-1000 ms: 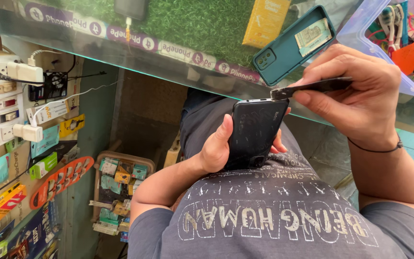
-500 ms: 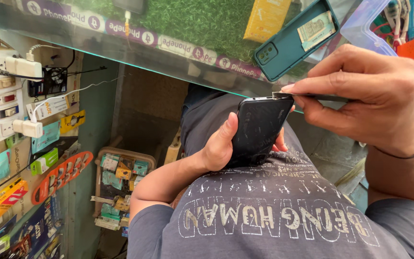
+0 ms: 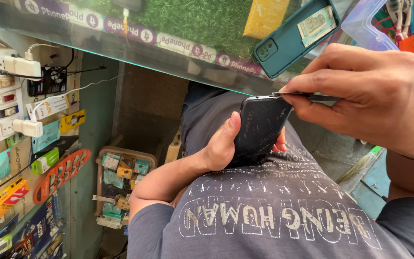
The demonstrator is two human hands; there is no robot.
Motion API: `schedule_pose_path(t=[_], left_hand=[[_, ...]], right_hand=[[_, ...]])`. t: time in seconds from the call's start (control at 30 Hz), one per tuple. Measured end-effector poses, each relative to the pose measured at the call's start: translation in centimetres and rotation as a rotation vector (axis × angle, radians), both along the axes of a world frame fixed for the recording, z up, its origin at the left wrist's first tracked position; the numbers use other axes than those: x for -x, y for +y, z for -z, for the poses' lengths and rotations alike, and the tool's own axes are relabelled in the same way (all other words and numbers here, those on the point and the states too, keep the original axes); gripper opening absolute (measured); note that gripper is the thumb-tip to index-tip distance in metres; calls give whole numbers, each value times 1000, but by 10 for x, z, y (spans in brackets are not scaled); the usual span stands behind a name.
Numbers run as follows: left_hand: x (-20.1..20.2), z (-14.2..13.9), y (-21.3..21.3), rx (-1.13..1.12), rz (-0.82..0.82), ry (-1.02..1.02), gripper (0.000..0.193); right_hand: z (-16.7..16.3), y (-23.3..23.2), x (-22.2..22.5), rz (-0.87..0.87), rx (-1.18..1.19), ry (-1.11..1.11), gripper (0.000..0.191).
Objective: The person uses a black prying tool to separate the back cover of a black smartphone, then removes the cover to expose the internal components. They continue to pry and lift internal parts with the tool.
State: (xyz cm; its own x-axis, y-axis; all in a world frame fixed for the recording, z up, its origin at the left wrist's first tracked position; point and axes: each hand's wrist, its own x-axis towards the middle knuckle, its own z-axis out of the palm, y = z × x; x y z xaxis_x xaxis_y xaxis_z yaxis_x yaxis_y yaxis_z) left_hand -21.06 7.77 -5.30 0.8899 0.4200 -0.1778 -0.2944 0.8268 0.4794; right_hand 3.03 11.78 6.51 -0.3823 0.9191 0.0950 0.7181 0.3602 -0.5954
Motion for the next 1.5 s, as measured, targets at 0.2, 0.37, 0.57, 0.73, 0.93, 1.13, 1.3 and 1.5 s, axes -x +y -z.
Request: schedule_pose_path(t=[0.2,0.37,0.57,0.73,0.93,1.13,1.3,1.5], left_hand=[[-6,4,-1,48,21,-9,89],[-15,5,-3,110,53,5,86],[-31,-4,-2,55,49,-6,91],[-39,-10,8,54,44,-4,97],[-43,-13,13,12,45,12,94],[-49,-13,12,24,20,8,88],[-51,-10,14,57,48,22,89],[-50,-7,16,11,37,-6,90]], right_hand=[[5,-1,-12,-15,67,7,16],[9,1,-33,-35,194,29,16],[9,8,-59,-92,326,127,17],[10,15,-61,-12,400,124,18],[7,12,-53,95,469,324,14],[8,6,-49,156,416,334,14],[18,4,-43,233,465,414,13],[27,1,-38,247,399,481,10]])
